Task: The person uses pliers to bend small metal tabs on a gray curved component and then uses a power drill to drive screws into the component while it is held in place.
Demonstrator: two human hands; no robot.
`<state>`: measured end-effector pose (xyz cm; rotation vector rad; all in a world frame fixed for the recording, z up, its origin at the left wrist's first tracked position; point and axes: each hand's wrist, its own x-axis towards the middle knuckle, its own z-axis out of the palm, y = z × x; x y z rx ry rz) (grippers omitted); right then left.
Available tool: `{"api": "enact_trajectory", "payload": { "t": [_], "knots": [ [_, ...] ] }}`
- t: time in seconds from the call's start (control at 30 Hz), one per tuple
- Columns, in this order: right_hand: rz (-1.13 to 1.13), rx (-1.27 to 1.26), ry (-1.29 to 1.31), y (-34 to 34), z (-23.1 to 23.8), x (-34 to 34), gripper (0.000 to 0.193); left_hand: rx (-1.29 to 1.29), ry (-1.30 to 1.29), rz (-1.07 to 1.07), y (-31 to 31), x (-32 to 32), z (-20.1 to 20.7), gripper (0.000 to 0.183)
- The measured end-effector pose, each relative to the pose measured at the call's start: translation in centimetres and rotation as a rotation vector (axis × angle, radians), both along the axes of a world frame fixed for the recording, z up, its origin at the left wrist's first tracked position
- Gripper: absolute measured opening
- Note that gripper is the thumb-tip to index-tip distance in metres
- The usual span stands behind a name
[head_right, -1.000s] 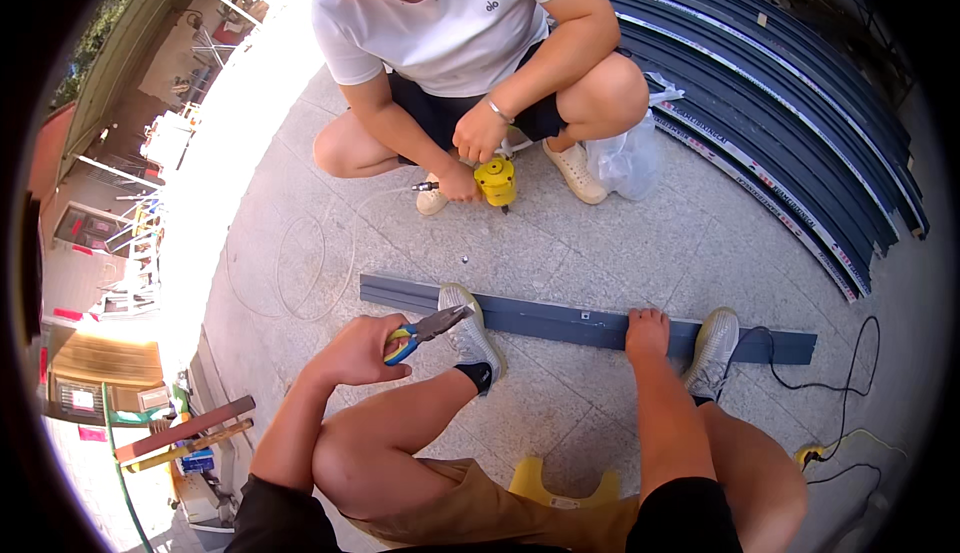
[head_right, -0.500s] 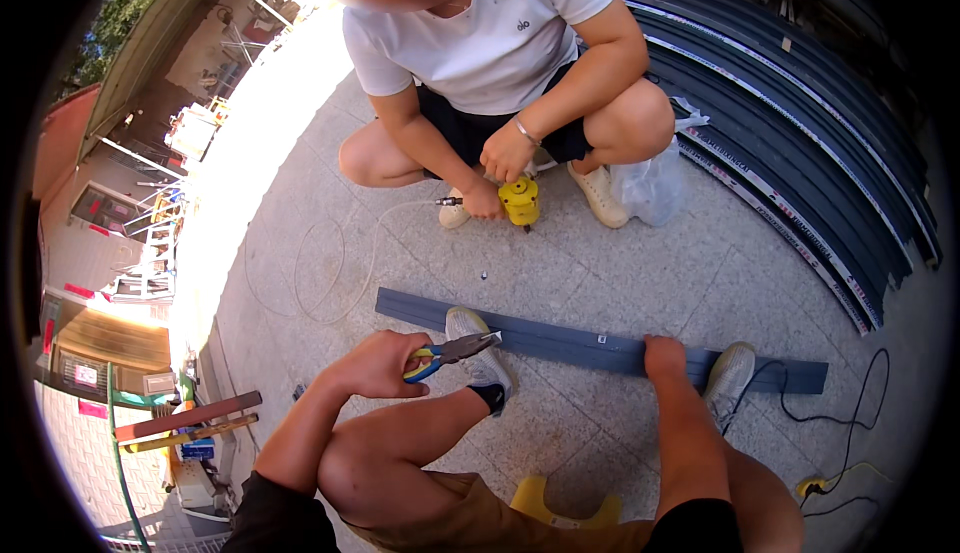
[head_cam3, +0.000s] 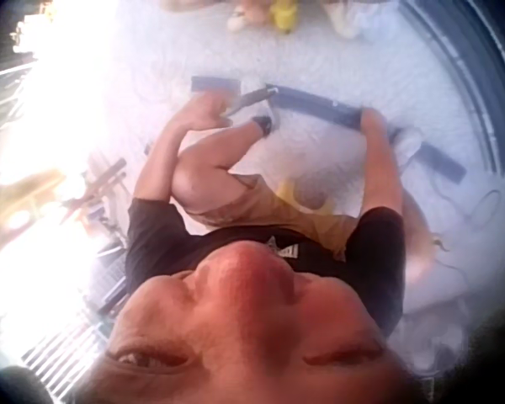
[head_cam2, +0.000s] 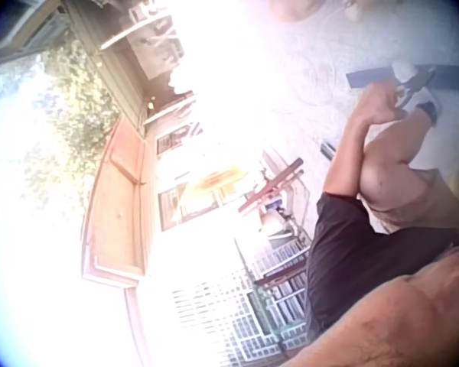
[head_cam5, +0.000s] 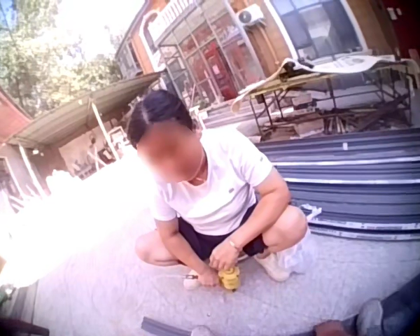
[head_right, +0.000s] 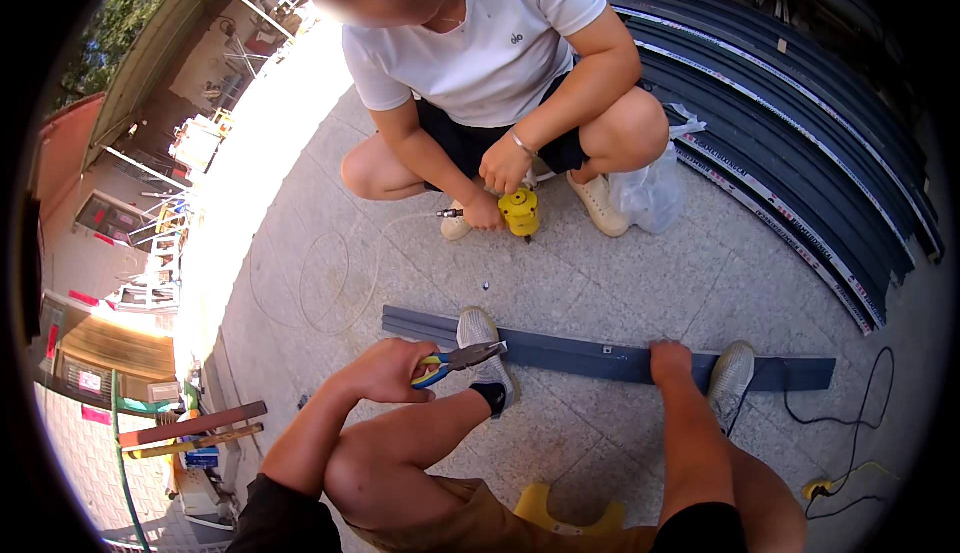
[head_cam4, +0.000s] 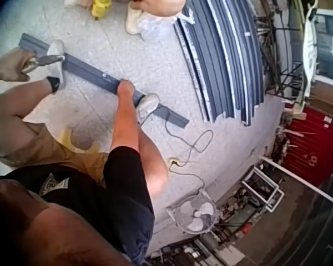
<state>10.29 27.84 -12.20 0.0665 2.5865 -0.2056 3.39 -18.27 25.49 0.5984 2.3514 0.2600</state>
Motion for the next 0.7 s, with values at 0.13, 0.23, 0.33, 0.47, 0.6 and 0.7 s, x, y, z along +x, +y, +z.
{"api": "enact_trajectory", "payload": {
  "t": [0.13,0.23,0.33,0.47,0.6,0.7],
  "knots": [
    [-0.031,0.024,0.025,-0.5,-0.6,0.8,0.035,-0.001,0.008,0.013,-0.1,0.0,-0.4,0.048],
    [-0.024,0.110,0.117,-1.1,-1.1,2.2,0.036,0.027,0.018,-0.009,0.0,0.1,-0.4,0.048],
    [-0.004,0.159,0.218,-1.3,-0.3,3.5,0.036,0.076,0.067,-0.021,-0.4,0.6,-0.7,0.048],
    [0.034,0.083,0.008,-2.2,6.1,2.9,0.035,0.056,0.081,-0.045,-1.2,1.1,-1.3,0.049],
    [0.062,0.096,-0.124,0.2,10.0,2.3,0.032,0.043,0.089,-0.111,-0.5,1.4,-1.6,0.050],
    [0.128,0.080,-0.117,2.0,14.6,1.1,0.035,0.045,0.127,-0.171,0.2,1.1,-1.4,0.048]
  ]
}}
